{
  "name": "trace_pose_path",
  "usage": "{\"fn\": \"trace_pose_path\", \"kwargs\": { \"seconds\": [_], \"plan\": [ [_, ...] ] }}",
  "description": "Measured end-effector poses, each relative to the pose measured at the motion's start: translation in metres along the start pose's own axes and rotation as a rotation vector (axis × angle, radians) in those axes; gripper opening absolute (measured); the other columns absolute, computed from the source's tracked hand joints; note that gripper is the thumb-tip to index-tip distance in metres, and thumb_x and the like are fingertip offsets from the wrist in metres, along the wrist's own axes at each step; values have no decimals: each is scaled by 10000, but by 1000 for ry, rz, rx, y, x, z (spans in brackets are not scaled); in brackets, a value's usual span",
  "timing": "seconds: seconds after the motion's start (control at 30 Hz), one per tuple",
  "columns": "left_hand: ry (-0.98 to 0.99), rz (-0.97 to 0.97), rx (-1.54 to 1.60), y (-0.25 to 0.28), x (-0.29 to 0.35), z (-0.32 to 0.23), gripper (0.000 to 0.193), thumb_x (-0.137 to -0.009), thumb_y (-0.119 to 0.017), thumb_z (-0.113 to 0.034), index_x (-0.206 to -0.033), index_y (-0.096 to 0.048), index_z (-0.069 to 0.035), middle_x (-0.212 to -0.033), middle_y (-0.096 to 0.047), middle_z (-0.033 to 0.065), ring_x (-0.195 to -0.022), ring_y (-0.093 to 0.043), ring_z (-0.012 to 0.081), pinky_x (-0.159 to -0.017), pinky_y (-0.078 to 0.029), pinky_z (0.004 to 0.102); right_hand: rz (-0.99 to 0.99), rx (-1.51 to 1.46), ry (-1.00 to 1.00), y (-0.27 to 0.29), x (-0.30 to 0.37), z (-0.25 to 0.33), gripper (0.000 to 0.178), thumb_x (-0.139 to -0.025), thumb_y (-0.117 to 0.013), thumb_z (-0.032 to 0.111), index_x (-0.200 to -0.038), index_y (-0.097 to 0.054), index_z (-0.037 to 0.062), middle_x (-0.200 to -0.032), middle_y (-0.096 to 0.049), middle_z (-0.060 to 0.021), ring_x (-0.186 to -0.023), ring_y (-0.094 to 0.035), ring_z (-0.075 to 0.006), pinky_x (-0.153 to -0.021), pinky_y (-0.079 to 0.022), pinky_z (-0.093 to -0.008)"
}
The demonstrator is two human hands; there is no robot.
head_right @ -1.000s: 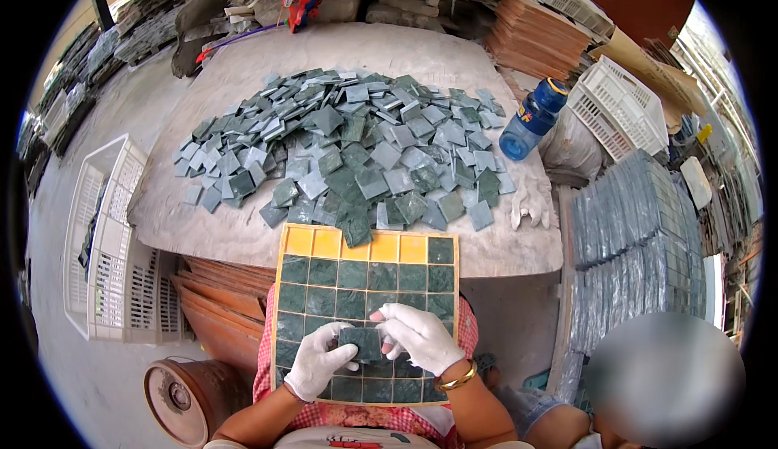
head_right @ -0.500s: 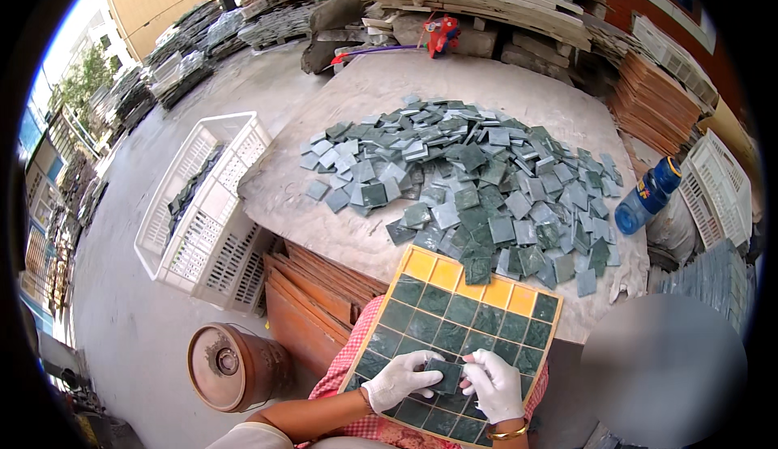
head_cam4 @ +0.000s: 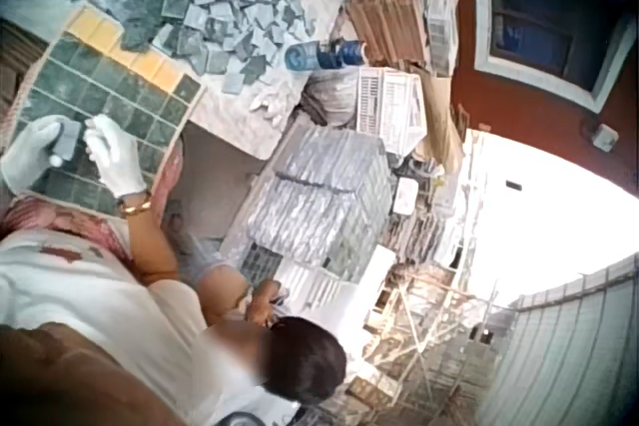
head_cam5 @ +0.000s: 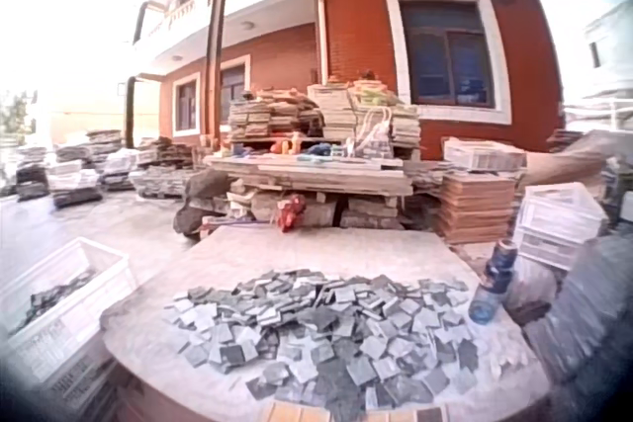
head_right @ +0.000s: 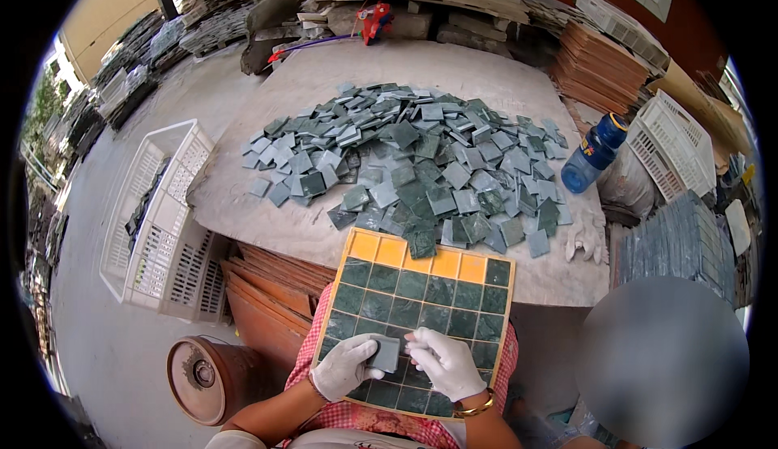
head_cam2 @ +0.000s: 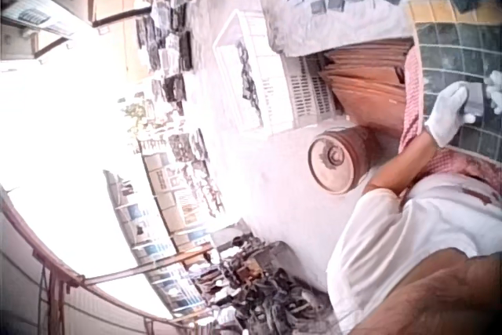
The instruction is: The person places small square tiles one by one into a yellow grid frame to form a tiled sheet. They wear gloves, pick tiles from a pile on the table, and arrange them in rows. After completing one sheet, they flip it over and set it aside, then begin a new sheet.
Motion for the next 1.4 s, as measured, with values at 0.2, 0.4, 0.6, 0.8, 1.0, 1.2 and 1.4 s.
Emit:
{"fn": "trace_pose_path", "kwargs": {
  "seconds": [0.2, 0.4, 0.6, 0.8, 1.0, 1.2, 1.4],
  "plan": [
    [-294, -165, 268, 107, 16, -108, 271, -955, -464, -219, -1079, -531, 12, -992, -601, 84, -778, -605, 158, -672, -511, 220, -137, -55, -5, 29, 15, -18, 234, -859, -555, 34, -1076, -561, -53, -931, -638, -134, -794, -647, -157, -626, -536, -252],
    [-1171, -515, 526, 215, 139, -310, 544, -953, -522, -302, -1344, -293, 0, -1237, -479, 135, -1061, -533, 200, -875, -497, 245, -154, -74, -80, 42, 15, -36, 236, -878, -552, 84, -1080, -568, -36, -904, -652, -102, -781, -631, -123, -644, -517, -245],
    [-751, -515, -205, 150, 33, -207, 346, -922, -552, -184, -1208, -509, 6, -1034, -601, 94, -845, -597, 129, -656, -497, 242, -104, 223, 109, 34, -8, -17, 244, -870, -604, 126, -1068, -574, -15, -935, -678, -102, -822, -664, -148, -695, -515, -270],
    [-754, -214, -875, 35, -70, -116, 297, -820, -631, -41, -1108, -592, 20, -1073, -624, 128, -977, -618, 207, -850, -478, 279, -335, 711, 456, 41, -75, 27, 347, -802, -611, 106, -1136, -526, 64, -1101, -589, -134, -988, -582, -316, -814, -480, -401],
    [-1044, -334, -1368, 15, -106, -106, 286, -793, -569, 4, -1076, -576, 42, -1131, -582, 211, -1072, -544, 359, -946, -418, 382, -496, 1283, 651, 19, -147, 23, 245, -808, -563, 167, -1047, -588, 117, -1232, -502, -74, -992, -545, -239, -735, -500, -316],
    [-989, -356, -1399, 20, -112, -96, 285, -819, -526, 45, -1101, -554, 74, -1136, -577, 193, -1068, -551, 321, -956, -398, 348, -465, 1276, 562, 33, -151, 15, 303, -720, -666, 139, -987, -551, 53, -992, -538, -93, -908, -579, -257, -723, -501, -335],
    [-1018, -379, -1389, 24, -105, -101, 251, -808, -549, 30, -1055, -576, 59, -1110, -583, 209, -1038, -557, 345, -931, -416, 361, -411, 1019, 441, 75, -127, 16, 480, -672, -710, 109, -1080, -475, 21, -1035, -521, -136, -953, -566, -302, -796, -490, -385]
  ]
}}
Point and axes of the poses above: each hand's wrist, its own x-axis away from the middle knuckle, its own y-axis out of the back of the hand, z = x × y, the point moved 6 cm from there along -x, towards the middle knuckle
